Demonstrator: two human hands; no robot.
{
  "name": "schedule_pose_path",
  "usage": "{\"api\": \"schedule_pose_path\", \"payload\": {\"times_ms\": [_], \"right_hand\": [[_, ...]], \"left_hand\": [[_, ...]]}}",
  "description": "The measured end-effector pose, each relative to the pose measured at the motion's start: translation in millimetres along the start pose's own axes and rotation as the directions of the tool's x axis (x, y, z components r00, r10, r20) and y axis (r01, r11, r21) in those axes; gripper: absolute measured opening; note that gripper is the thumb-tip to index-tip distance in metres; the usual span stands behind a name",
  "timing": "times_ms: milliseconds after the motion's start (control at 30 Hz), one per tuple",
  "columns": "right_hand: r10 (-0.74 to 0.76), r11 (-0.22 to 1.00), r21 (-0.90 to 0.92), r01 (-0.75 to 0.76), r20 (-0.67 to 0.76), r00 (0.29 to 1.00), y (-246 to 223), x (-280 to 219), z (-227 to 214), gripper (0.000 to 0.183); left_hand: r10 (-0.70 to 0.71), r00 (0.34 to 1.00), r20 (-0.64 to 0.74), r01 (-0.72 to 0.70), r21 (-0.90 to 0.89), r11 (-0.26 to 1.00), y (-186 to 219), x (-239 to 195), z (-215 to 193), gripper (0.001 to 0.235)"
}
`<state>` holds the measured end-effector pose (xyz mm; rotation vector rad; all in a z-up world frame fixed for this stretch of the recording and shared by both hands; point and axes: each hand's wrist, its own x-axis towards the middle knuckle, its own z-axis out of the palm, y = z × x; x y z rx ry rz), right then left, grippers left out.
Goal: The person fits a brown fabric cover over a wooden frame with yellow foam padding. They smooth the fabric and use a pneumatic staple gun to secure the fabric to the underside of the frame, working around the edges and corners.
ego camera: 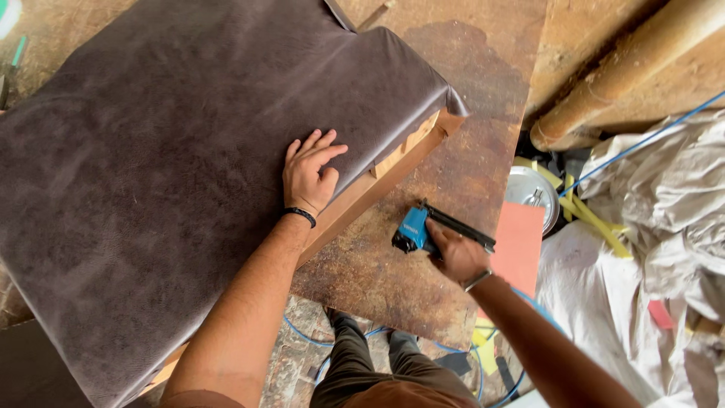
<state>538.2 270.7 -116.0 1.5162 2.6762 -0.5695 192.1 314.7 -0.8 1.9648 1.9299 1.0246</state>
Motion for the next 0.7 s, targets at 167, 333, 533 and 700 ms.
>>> {"api": "schedule_pose_path", "payload": {"times_ms": [167, 333, 533, 700], "right_hand": [[0.035, 0.995, 0.095, -0.037, 0.026, 0.999, -11.3, -23.2, 23.3, 0.081], [0.039, 0.999, 0.018, -0.036, -0.177, 0.984, -28.1, -25.0, 27.1, 0.071], [0.164, 0.976, 0.159, -0.149, -0.084, 0.983, -29.0, -26.7, 26.9, 0.070], [0.267, 0.956, 0.131, -0.263, -0.011, 0.964, -25.4, -17.0, 33.6, 0.072]], "left_hand": [[-0.016, 1.000, 0.009, 0.015, 0.026, 1.000, -2.9, -1.2, 6.2, 0.042], [-0.015, 1.000, -0.011, 0.015, -0.007, 1.000, -8.9, 0.8, 8.5, 0.040], [0.016, 0.999, -0.038, -0.017, -0.015, 1.000, -3.0, -2.1, 7.9, 0.039], [-0.017, 0.999, -0.041, 0.015, -0.052, 0.999, -3.0, -0.6, 8.0, 0.036]]}}
